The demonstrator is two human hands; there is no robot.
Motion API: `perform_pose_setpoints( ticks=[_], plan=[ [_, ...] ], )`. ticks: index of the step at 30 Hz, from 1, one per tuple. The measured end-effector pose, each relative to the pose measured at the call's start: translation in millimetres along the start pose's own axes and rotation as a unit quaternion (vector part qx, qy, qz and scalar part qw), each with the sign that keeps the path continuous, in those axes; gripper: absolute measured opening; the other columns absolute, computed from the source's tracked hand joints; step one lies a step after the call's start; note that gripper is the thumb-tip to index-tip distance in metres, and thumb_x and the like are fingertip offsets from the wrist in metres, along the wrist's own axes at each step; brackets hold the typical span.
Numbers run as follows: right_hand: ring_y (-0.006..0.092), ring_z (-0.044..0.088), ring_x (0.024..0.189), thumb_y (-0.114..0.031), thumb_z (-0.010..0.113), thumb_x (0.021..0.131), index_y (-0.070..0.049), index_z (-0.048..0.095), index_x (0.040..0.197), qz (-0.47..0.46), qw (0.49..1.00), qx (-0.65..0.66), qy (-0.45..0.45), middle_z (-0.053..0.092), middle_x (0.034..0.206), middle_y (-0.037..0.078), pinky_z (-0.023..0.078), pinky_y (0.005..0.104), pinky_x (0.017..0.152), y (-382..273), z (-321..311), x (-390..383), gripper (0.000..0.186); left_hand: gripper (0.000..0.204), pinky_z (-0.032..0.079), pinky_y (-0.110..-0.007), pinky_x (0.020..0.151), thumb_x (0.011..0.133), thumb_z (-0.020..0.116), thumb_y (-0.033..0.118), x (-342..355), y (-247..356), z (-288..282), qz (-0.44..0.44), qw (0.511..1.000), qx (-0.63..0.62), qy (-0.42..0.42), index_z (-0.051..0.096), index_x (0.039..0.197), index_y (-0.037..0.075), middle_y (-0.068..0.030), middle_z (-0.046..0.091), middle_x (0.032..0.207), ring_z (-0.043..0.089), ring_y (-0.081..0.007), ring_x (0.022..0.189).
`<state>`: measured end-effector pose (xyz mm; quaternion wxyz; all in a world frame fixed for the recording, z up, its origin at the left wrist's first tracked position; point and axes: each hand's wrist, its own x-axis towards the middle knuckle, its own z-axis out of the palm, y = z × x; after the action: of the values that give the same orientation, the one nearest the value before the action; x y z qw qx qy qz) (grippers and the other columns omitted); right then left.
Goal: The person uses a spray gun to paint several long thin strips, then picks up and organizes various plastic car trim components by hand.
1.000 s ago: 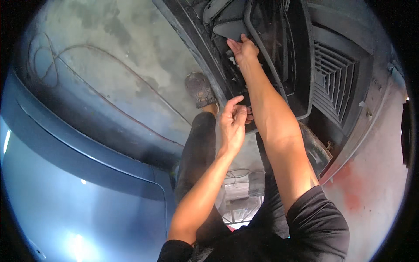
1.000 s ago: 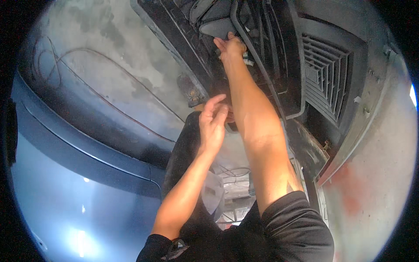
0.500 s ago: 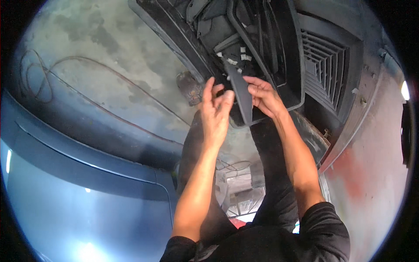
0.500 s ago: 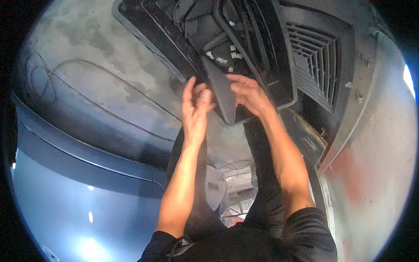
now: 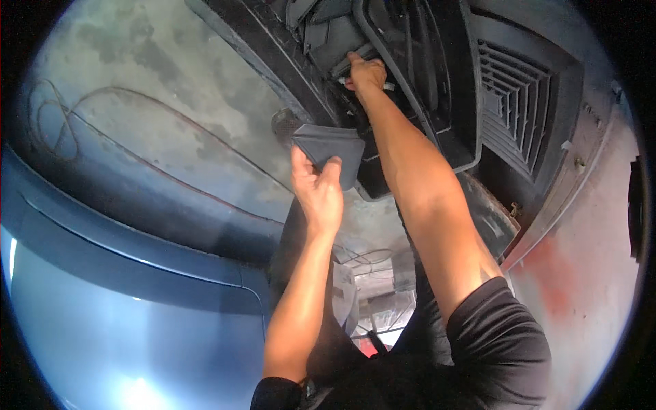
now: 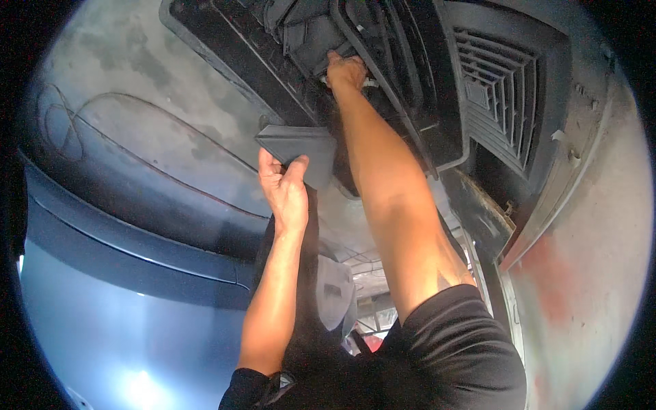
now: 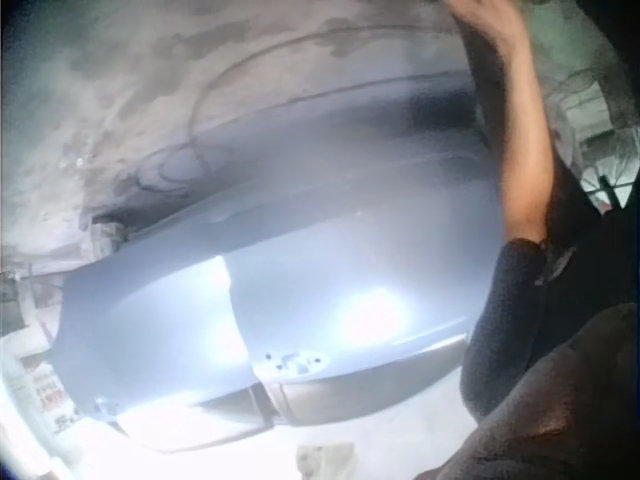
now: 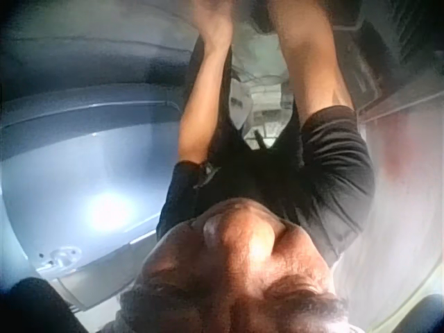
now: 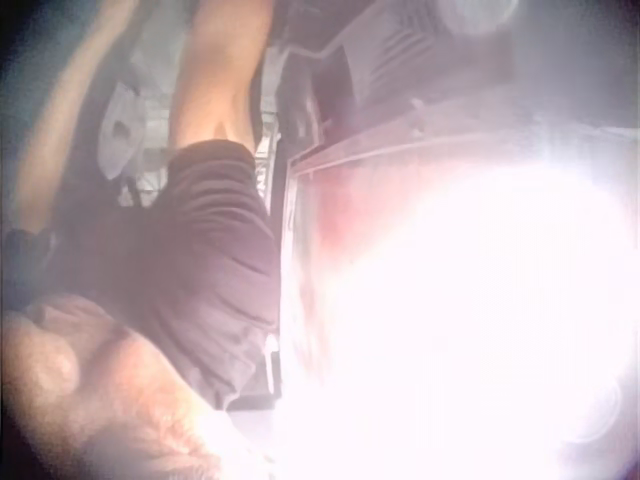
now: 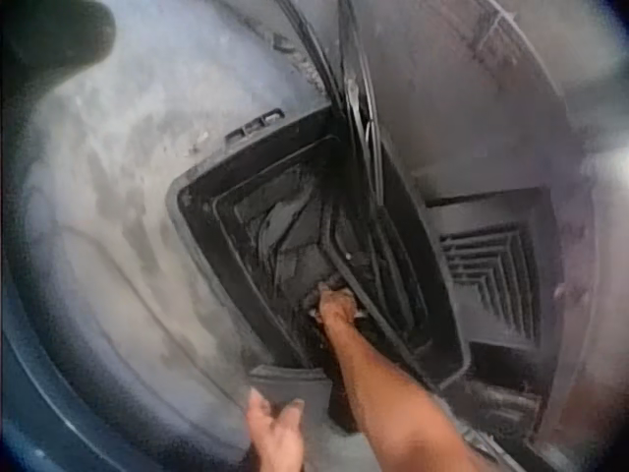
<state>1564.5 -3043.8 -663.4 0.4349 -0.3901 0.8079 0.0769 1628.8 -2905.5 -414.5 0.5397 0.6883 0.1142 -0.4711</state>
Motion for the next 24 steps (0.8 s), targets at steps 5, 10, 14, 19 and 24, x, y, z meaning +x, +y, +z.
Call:
perform_pose_setpoints(
  ticks=[5, 10, 14, 19, 24],
  plan=[
    [0.0254, 0.070, 0.067, -0.026, 0.069, 0.089, 0.007, 0.059, 0.110, -0.059, 0.990, -0.124, 0.042, 0.068, 0.093, 0.021, 0.060, 0.0374, 0.060, 16.3, -24.0, -15.8, 0.041, 0.030, 0.043, -0.027, 0.092, 0.084, 0.057, -0.003, 2.1, 3.9, -1.6, -0.001, 1.000, -0.019, -0.006, 0.061, 0.113, 0.002, -0.0026, 0.065, 0.105, 0.057, -0.0120, 0.097],
    [0.0215, 0.067, 0.068, -0.018, 0.062, 0.093, 0.000, 0.061, 0.103, -0.030, 0.962, 0.189, -0.195, 0.066, 0.085, 0.012, 0.060, 0.0358, 0.061, 41.7, -70.9, -39.6, 0.020, 0.027, 0.042, -0.027, 0.092, 0.088, 0.057, 0.000, -0.3, 1.1, 3.3, -0.032, 0.999, -0.006, -0.019, 0.059, 0.115, 0.001, -0.0020, 0.063, 0.106, 0.056, -0.0115, 0.097],
    [0.0166, 0.059, 0.064, -0.014, 0.060, 0.096, -0.002, 0.059, 0.110, 0.023, 0.927, 0.199, -0.318, 0.060, 0.081, 0.006, 0.056, 0.0335, 0.061, 35.2, -113.3, -69.6, 0.018, 0.025, 0.044, -0.031, 0.091, 0.090, 0.059, 0.003, 1.0, -4.0, 1.2, -0.024, 0.999, 0.025, -0.027, 0.056, 0.114, -0.003, -0.0073, 0.062, 0.106, 0.056, -0.0149, 0.097],
    [0.0156, 0.057, 0.065, -0.012, 0.060, 0.096, 0.002, 0.059, 0.117, 0.079, 0.911, 0.222, -0.339, 0.061, 0.083, 0.004, 0.048, 0.0323, 0.055, 34.1, -167.0, -96.7, 0.026, 0.022, 0.043, -0.031, 0.091, 0.093, 0.057, 0.003, -1.1, -17.4, 2.6, -0.013, 0.992, 0.124, -0.032, 0.055, 0.114, -0.004, -0.0080, 0.063, 0.106, 0.056, -0.0154, 0.097],
    [0.0110, 0.063, 0.081, -0.014, 0.062, 0.096, 0.004, 0.061, 0.123, -0.024, 0.892, 0.145, -0.428, 0.068, 0.097, 0.003, 0.051, 0.0266, 0.072, 35.5, -208.6, -154.3, 0.033, 0.028, 0.042, -0.029, 0.094, 0.099, 0.058, 0.011, -2.7, -21.9, 1.5, -0.070, 0.997, 0.000, -0.018, 0.055, 0.124, -0.002, -0.0070, 0.063, 0.117, 0.055, -0.0139, 0.105]
  ],
)
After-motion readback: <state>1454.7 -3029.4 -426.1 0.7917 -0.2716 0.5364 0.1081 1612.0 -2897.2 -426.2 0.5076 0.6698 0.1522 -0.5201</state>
